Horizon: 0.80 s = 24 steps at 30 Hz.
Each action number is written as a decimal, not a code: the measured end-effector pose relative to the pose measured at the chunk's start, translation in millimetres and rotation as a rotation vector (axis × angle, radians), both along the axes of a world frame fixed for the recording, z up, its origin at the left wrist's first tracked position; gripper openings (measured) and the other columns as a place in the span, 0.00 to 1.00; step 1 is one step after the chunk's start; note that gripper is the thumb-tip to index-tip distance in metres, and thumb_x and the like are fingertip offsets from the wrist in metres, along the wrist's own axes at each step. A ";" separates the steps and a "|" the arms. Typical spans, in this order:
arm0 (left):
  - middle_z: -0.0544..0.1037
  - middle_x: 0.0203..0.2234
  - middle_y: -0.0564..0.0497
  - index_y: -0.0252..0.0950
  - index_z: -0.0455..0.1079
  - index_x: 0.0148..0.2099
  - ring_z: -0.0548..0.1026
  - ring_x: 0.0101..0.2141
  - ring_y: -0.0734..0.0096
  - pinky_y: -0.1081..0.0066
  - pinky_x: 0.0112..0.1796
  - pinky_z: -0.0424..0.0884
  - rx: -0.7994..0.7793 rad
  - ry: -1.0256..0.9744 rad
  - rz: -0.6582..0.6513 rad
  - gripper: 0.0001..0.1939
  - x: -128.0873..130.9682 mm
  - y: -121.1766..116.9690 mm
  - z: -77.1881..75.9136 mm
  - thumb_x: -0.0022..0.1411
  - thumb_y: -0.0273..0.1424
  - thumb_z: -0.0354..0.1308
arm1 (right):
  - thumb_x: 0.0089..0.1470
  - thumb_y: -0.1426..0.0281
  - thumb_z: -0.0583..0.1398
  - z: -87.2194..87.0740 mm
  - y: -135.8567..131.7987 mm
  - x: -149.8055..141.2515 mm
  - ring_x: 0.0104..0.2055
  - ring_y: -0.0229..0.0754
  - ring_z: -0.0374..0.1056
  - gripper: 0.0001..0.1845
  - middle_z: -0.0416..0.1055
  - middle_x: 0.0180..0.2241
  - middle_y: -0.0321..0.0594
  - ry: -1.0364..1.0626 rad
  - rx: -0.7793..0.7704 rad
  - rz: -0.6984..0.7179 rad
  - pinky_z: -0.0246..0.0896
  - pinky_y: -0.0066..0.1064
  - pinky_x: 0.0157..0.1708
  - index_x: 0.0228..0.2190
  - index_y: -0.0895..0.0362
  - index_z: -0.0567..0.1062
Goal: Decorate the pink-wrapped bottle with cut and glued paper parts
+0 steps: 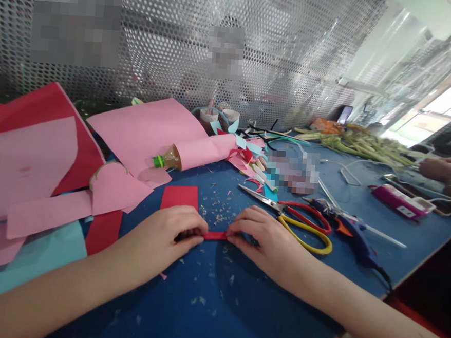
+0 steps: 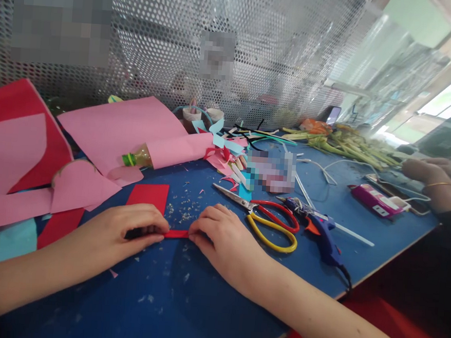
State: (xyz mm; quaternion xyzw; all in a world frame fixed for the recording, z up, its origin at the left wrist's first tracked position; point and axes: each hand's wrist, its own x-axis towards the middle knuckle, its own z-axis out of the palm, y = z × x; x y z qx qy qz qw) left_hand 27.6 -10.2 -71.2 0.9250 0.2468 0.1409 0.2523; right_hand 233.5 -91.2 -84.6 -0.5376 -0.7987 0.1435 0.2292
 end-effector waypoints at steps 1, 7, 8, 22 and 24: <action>0.77 0.30 0.53 0.36 0.72 0.34 0.74 0.30 0.73 0.74 0.32 0.70 0.027 -0.008 -0.024 0.08 -0.7 -0.2 -0.7 0.60 0.22 0.52 | 0.58 0.75 0.57 0.2 -0.2 -0.1 0.38 0.42 0.66 0.06 0.71 0.33 0.40 -0.007 0.001 -0.003 0.63 0.35 0.42 0.33 0.58 0.75; 0.75 0.33 0.48 0.34 0.71 0.38 0.72 0.33 0.67 0.70 0.33 0.69 0.332 0.026 -0.165 0.15 -6.4 -5.1 -13.6 0.61 0.19 0.44 | 0.58 0.73 0.57 0.8 -2.2 1.3 0.38 0.43 0.66 0.05 0.71 0.33 0.40 -0.055 0.031 -0.009 0.62 0.35 0.40 0.34 0.57 0.74; 0.75 0.32 0.48 0.33 0.71 0.38 0.72 0.33 0.67 0.70 0.33 0.69 0.357 0.018 -0.164 0.15 -6.8 -5.2 -15.8 0.61 0.18 0.44 | 0.59 0.73 0.57 0.9 -2.5 1.8 0.38 0.42 0.66 0.05 0.71 0.33 0.40 -0.060 0.033 -0.009 0.62 0.35 0.40 0.34 0.57 0.74; 0.77 0.31 0.45 0.30 0.72 0.39 0.74 0.33 0.65 0.67 0.34 0.74 0.629 0.133 -0.190 0.18 -3.4 -13.5 -6.1 0.59 0.14 0.41 | 0.57 0.74 0.58 -0.2 2.2 3.9 0.37 0.41 0.67 0.06 0.73 0.33 0.39 -0.027 0.045 0.009 0.64 0.33 0.40 0.33 0.56 0.77; 0.77 0.32 0.44 0.29 0.72 0.41 0.74 0.33 0.65 0.67 0.36 0.75 0.675 0.118 -0.186 0.18 -3.9 -12.7 -6.9 0.60 0.14 0.41 | 0.56 0.75 0.59 -0.6 2.3 4.0 0.37 0.41 0.67 0.05 0.73 0.33 0.39 -0.014 0.038 0.002 0.64 0.33 0.40 0.32 0.56 0.76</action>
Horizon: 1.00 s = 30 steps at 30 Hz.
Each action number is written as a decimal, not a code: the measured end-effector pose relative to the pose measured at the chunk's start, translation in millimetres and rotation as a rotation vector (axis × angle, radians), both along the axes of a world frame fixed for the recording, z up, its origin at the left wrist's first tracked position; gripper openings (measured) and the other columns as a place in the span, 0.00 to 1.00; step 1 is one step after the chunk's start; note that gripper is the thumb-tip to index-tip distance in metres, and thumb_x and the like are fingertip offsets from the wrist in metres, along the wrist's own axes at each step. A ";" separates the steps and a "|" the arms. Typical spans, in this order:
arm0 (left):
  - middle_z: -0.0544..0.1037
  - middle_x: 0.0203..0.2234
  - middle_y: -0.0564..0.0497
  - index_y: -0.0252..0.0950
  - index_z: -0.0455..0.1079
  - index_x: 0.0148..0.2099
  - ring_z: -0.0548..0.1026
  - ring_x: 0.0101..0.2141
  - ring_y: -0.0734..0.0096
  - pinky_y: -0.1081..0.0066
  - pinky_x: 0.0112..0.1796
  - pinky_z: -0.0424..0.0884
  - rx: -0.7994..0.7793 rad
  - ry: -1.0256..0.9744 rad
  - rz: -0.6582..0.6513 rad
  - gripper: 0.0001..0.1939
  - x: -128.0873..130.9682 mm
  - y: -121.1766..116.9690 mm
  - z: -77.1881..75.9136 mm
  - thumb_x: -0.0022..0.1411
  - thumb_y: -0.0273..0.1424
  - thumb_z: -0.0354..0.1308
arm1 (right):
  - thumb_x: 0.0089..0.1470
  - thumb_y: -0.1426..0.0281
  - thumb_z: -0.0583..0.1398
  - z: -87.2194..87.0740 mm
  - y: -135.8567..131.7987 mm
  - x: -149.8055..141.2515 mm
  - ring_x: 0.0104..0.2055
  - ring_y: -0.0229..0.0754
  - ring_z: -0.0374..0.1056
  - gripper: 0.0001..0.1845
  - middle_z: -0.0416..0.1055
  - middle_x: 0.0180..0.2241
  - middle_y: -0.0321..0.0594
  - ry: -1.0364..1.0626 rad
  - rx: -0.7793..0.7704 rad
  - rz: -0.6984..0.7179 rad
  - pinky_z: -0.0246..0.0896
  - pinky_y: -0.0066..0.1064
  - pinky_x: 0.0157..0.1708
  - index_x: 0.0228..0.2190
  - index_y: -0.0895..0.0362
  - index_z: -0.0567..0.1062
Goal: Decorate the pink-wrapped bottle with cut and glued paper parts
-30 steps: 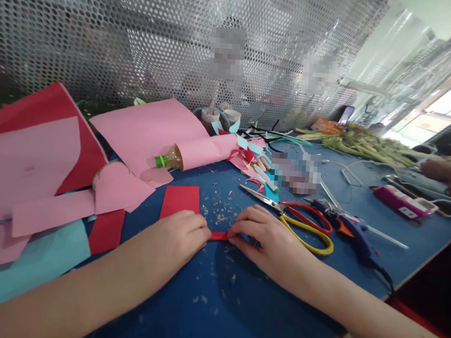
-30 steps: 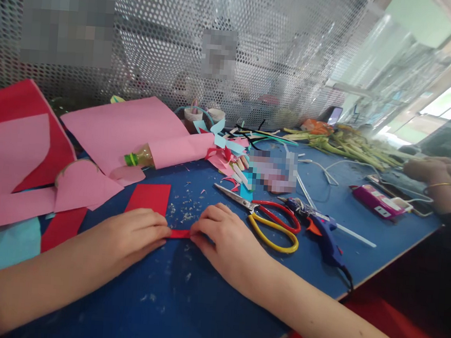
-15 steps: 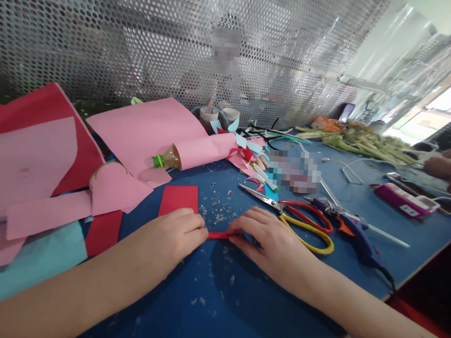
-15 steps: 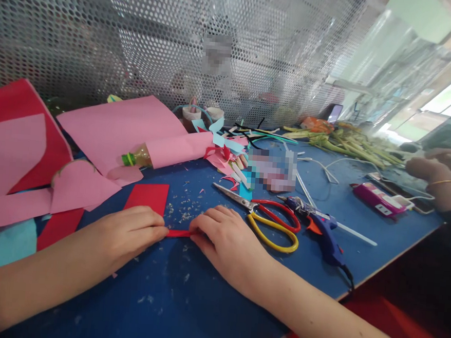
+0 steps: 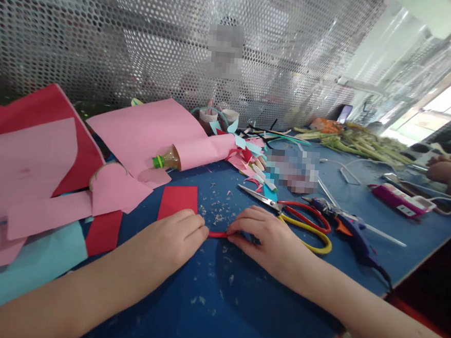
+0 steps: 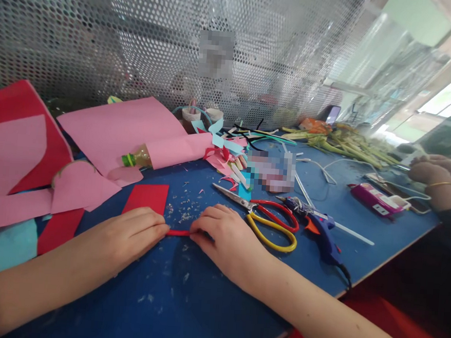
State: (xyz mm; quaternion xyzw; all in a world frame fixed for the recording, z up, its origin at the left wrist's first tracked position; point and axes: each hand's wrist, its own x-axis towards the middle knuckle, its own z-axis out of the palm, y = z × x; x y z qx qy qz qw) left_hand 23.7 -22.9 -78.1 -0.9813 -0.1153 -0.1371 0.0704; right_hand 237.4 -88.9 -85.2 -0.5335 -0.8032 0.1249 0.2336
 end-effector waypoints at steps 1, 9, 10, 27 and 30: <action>0.78 0.33 0.44 0.28 0.71 0.42 0.74 0.34 0.65 0.66 0.37 0.75 0.023 -0.005 -0.008 0.19 -0.4 1.1 -1.5 0.60 0.14 0.41 | 0.55 0.75 0.59 -0.2 -0.1 0.1 0.37 0.40 0.67 0.05 0.73 0.32 0.39 0.009 -0.004 -0.001 0.64 0.32 0.40 0.32 0.56 0.76; 0.78 0.41 0.41 0.30 0.68 0.51 0.74 0.44 0.60 0.60 0.47 0.71 0.229 -0.219 -0.144 0.21 -15.2 1.6 -4.0 0.63 0.15 0.40 | 0.54 0.70 0.61 11.8 -0.9 -0.5 0.45 0.41 0.68 0.12 0.72 0.43 0.40 0.368 -0.176 -0.084 0.64 0.36 0.46 0.42 0.54 0.72; 0.78 0.42 0.41 0.31 0.68 0.53 0.74 0.46 0.59 0.59 0.49 0.70 0.188 -0.226 -0.127 0.22 -18.5 0.7 1.2 0.63 0.15 0.40 | 0.54 0.67 0.61 14.7 -0.9 -1.4 0.44 0.41 0.69 0.16 0.72 0.44 0.41 0.492 -0.284 -0.077 0.65 0.36 0.46 0.45 0.54 0.70; 0.77 0.48 0.52 0.43 0.67 0.57 0.74 0.50 0.65 0.68 0.55 0.64 -0.234 -0.244 -0.082 0.28 -29.9 -25.1 24.2 0.60 0.15 0.44 | 0.42 0.62 0.69 26.3 -7.5 -20.5 0.23 0.28 0.70 0.16 0.76 0.23 0.34 1.185 -0.813 -0.093 0.64 0.20 0.27 0.27 0.61 0.73; 0.78 0.47 0.51 0.43 0.69 0.54 0.74 0.49 0.63 0.70 0.52 0.68 -0.222 -0.105 -0.211 0.23 -29.3 -9.8 35.4 0.60 0.20 0.50 | 0.43 0.60 0.68 26.0 -8.6 -21.8 0.24 0.30 0.70 0.16 0.76 0.23 0.34 1.126 -0.722 -0.137 0.65 0.22 0.27 0.26 0.60 0.74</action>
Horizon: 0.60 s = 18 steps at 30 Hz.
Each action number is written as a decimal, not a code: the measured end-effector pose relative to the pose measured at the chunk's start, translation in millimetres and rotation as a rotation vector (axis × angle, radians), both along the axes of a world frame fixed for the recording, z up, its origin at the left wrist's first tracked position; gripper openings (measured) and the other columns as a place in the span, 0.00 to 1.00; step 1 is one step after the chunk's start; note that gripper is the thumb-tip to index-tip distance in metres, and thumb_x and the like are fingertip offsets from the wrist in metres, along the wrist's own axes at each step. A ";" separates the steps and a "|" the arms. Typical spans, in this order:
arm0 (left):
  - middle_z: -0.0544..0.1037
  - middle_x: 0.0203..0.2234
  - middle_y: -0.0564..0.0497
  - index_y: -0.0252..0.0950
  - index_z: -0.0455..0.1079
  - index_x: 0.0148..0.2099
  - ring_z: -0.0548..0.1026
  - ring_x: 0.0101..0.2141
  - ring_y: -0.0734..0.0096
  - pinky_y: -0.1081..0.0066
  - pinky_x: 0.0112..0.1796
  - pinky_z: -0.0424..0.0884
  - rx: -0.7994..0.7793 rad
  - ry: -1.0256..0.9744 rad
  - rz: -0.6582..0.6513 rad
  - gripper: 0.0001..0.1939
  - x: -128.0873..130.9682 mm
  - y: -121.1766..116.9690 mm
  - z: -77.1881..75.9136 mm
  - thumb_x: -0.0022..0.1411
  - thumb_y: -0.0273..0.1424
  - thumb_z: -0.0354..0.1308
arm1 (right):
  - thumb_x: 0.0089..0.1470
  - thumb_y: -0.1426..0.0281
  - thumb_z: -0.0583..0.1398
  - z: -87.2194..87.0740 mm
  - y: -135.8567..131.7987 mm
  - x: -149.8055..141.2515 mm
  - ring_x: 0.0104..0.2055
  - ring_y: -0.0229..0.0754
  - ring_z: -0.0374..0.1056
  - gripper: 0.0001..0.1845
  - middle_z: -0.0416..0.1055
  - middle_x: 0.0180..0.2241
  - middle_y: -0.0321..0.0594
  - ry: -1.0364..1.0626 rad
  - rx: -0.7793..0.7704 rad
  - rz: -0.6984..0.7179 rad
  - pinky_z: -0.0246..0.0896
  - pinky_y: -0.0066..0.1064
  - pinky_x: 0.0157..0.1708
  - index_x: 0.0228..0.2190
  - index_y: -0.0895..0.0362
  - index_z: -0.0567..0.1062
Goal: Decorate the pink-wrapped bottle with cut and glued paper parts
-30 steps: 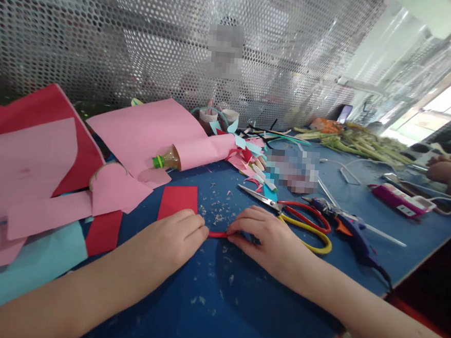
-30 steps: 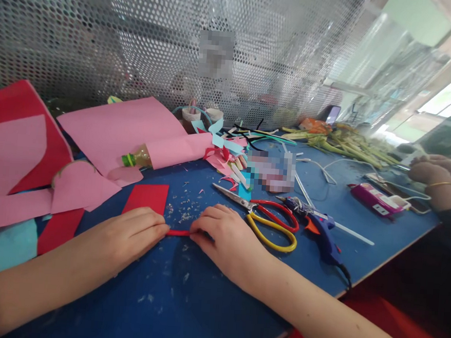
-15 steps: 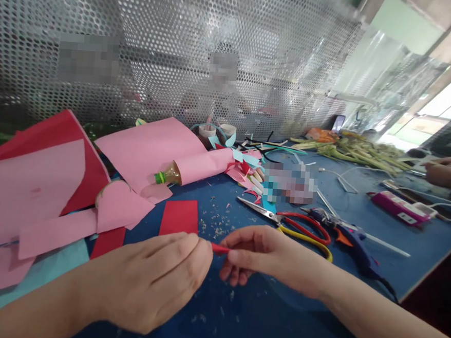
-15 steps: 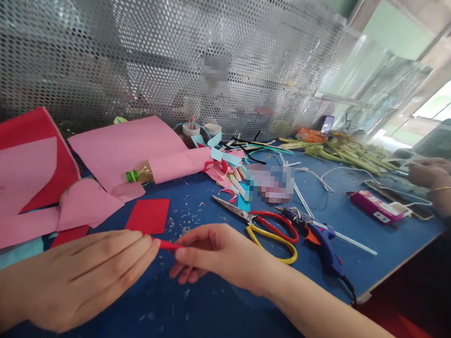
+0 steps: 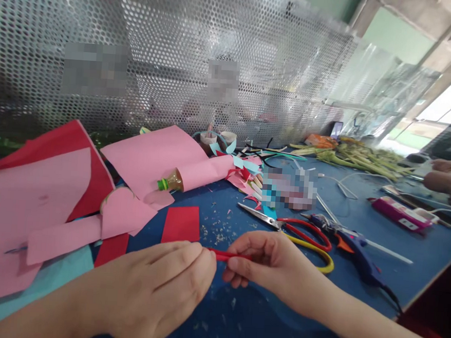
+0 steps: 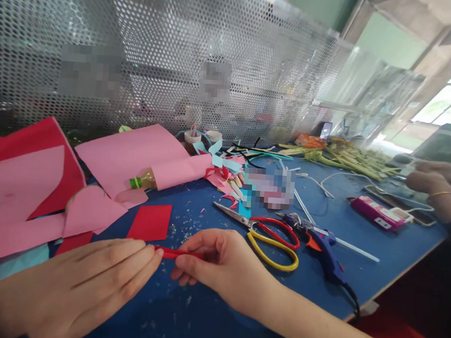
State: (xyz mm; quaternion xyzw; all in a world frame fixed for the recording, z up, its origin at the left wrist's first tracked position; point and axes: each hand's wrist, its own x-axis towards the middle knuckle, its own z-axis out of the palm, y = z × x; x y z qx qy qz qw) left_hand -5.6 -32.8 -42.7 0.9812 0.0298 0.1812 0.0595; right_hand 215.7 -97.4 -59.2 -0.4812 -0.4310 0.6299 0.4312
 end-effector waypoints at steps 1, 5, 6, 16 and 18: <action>0.78 0.47 0.50 0.43 0.69 0.54 0.74 0.49 0.63 0.68 0.52 0.68 -0.013 -0.020 0.036 0.22 2.5 2.3 0.9 0.61 0.20 0.49 | 0.43 0.60 0.68 0.5 -0.2 0.0 0.24 0.31 0.71 0.16 0.76 0.23 0.34 -0.024 0.013 -0.014 0.65 0.22 0.28 0.26 0.60 0.74; 0.79 0.37 0.47 0.38 0.70 0.45 0.77 0.39 0.63 0.65 0.42 0.76 -0.327 -0.347 0.510 0.11 22.0 0.9 -5.6 0.58 0.29 0.57 | 0.44 0.60 0.68 4.4 -0.2 0.0 0.25 0.32 0.72 0.15 0.77 0.24 0.35 -0.032 0.075 -0.056 0.67 0.23 0.28 0.27 0.59 0.74; 0.79 0.35 0.48 0.38 0.70 0.44 0.78 0.37 0.64 0.66 0.39 0.77 -0.495 -0.391 0.567 0.12 27.2 -0.3 -7.5 0.55 0.30 0.60 | 0.44 0.60 0.67 5.2 -0.3 -0.6 0.25 0.32 0.72 0.15 0.77 0.24 0.36 -0.017 0.085 -0.059 0.67 0.23 0.28 0.27 0.59 0.74; 0.80 0.28 0.54 0.40 0.77 0.30 0.77 0.30 0.70 0.72 0.33 0.76 -1.271 -0.515 0.503 0.03 39.9 -17.6 -10.4 0.51 0.30 0.61 | 0.46 0.61 0.67 3.0 -6.8 -12.6 0.23 0.30 0.71 0.15 0.77 0.23 0.36 0.170 0.050 -0.038 0.65 0.20 0.25 0.25 0.60 0.72; 0.80 0.27 0.54 0.40 0.77 0.29 0.76 0.29 0.70 0.72 0.33 0.76 -1.271 -0.521 0.514 0.03 39.6 -20.5 -9.5 0.52 0.31 0.61 | 0.46 0.61 0.67 2.6 -9.0 -14.4 0.23 0.30 0.71 0.15 0.77 0.23 0.36 0.191 0.049 -0.040 0.64 0.19 0.25 0.25 0.60 0.72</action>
